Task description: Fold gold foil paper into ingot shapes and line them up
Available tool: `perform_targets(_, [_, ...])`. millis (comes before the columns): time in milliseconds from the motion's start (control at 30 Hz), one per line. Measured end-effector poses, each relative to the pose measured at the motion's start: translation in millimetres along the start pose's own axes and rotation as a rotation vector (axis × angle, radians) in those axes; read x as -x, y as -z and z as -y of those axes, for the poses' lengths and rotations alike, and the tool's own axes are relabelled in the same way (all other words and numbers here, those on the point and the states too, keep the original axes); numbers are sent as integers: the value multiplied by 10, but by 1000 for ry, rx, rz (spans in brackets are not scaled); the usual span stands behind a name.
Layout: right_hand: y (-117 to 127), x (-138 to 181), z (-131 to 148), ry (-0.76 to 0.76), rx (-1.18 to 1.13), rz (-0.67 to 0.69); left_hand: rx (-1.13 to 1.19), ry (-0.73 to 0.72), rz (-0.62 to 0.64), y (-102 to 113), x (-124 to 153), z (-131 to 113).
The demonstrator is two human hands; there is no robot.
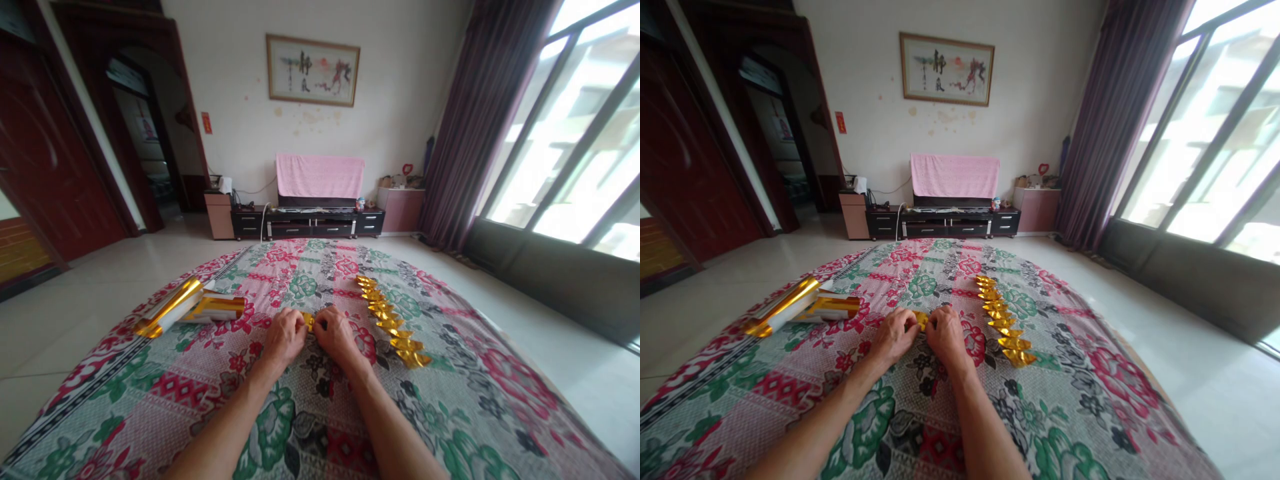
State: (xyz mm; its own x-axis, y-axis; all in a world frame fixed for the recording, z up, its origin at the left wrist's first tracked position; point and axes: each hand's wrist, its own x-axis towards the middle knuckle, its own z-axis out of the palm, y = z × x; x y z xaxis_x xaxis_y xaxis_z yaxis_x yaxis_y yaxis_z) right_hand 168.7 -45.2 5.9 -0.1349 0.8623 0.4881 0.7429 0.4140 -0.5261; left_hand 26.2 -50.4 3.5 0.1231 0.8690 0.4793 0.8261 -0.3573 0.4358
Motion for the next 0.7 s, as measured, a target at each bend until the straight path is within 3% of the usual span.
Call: perform_targets(700, [6, 23, 63, -5, 85, 10, 107, 0, 70, 24, -21, 61])
